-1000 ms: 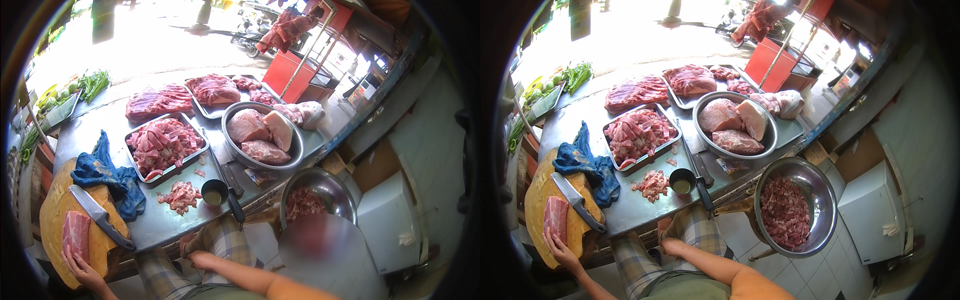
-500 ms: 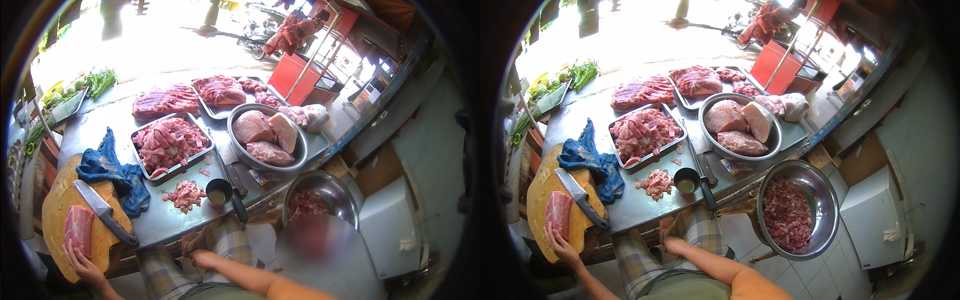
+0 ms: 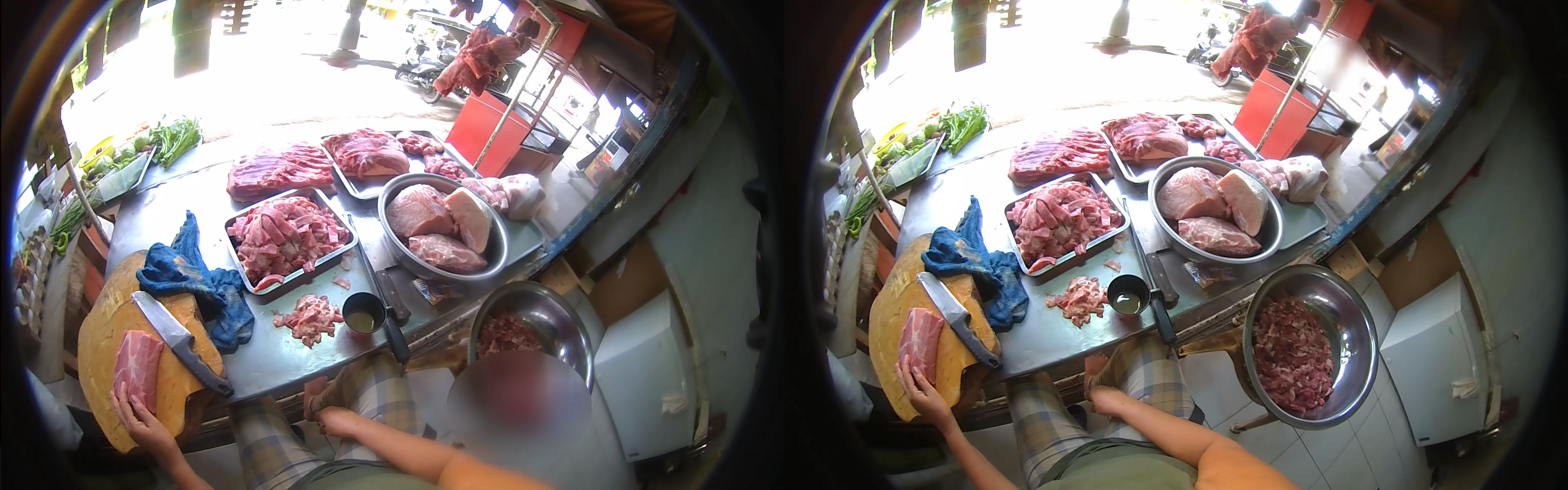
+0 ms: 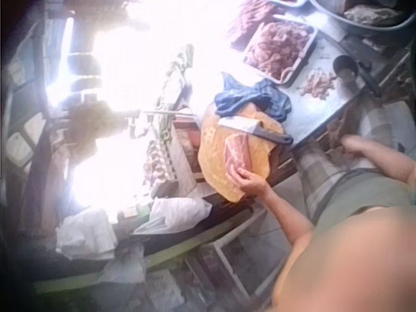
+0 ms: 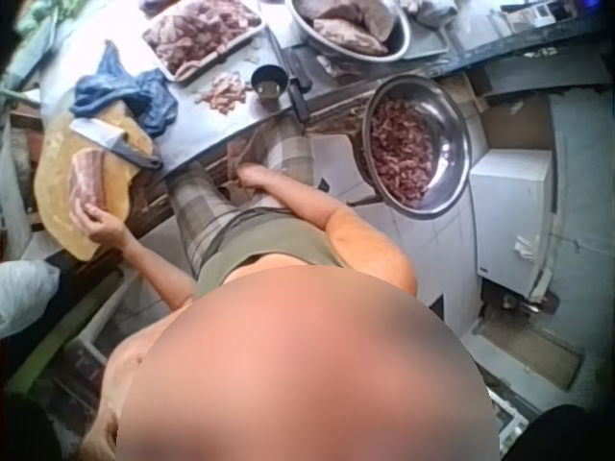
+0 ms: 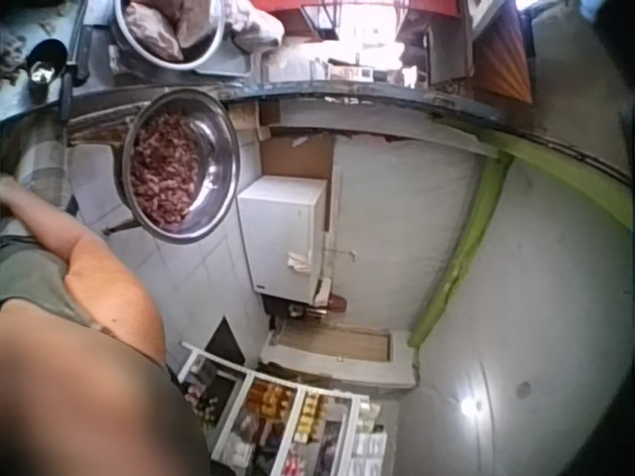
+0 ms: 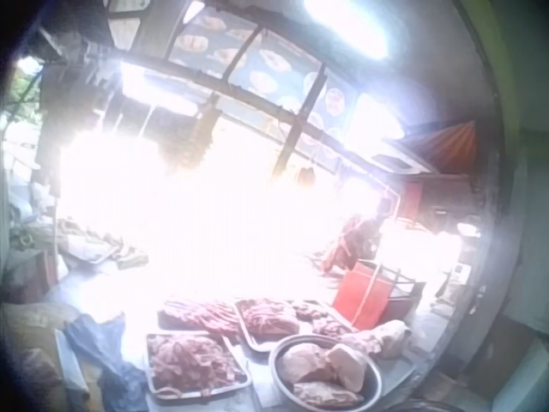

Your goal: The person holds a piece of pork on a wooden cutting board and uses a cleaver to slice it into smaller pieces. The person occasionally wipes the blade with a cloth and repositions the meat while continuing to cut.

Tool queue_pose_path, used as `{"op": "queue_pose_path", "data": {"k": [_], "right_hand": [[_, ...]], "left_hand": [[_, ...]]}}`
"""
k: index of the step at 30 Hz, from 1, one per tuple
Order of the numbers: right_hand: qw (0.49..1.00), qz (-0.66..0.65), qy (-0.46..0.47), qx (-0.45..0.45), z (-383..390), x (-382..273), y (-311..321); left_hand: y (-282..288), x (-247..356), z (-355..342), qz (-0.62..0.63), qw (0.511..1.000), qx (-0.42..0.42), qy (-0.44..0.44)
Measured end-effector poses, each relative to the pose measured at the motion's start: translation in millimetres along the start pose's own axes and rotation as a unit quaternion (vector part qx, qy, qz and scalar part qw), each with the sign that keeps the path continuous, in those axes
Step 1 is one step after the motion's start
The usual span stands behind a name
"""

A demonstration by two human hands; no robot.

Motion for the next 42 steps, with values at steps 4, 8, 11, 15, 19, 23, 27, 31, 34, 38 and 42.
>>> {"op": "queue_pose_path", "data": {"k": [4, 8, 11, 15, 19, 23, 27, 31, 34, 38, 42], "right_hand": [[1.000, -0.010, 0.008, 0.006, 1.0, -1.3, 3.5], [1.000, -0.011, -0.001, 0.002, 0.0, 2.7, 1.2], [0.999, -0.018, 0.018, 0.042, 0.5, 2.4, 1.8], [0.998, -0.007, 0.034, 0.058, 1.2, 0.2, 3.6], [1.000, -0.021, 0.000, -0.010, 0.7, 1.5, 0.2], [1.000, -0.006, 0.001, -0.020, 0.0, 1.8, 1.7], [1.000, 0.009, 0.017, -0.021, -1.6, 3.3, -0.2], [1.000, 0.005, -0.013, -0.018, 0.5, 8.7, -2.2], [1.000, 0.013, -0.013, -0.020, 0.9, 6.8, -1.6], [1.000, 0.001, 0.005, -0.014, 1.1, 2.6, 2.0], [1.000, 0.012, 0.008, -0.022, 2.0, 4.1, 0.1]], "left_hand": [[0.3, 1.1, 0.6, 0.002, 1.000, 0.004, 0.000], [-0.7, 0.7, 0.3, 0.005, 1.000, 0.007, 0.003], [-0.3, 1.5, 0.7, 0.005, 1.000, 0.008, 0.008], [2.5, 6.8, 0.9, -0.004, 1.000, 0.004, 0.017], [4.8, 12.9, 1.8, 0.006, 1.000, -0.007, 0.024], [5.1, 12.1, 3.0, 0.002, 0.999, 0.000, 0.044], [5.5, 11.4, 4.6, 0.014, 0.999, 0.006, 0.049], [3.6, 14.1, 3.7, 0.033, 0.998, 0.009, 0.048], [4.1, 14.1, 4.3, 0.022, 0.998, 0.003, 0.052], [5.2, 13.1, 3.7, 0.006, 0.999, -0.002, 0.050], [5.7, 15.9, 3.9, 0.018, 0.999, 0.002, 0.046]]}}
Point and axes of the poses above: each hand's wrist, its own z-axis away from the middle knuckle, its own y-axis out of the back of the hand, x = y × z, the point moved 6 cm from there along -z, towards the middle knuckle, and after that the axes turned 9 degrees about y, right-handed, at the moved point
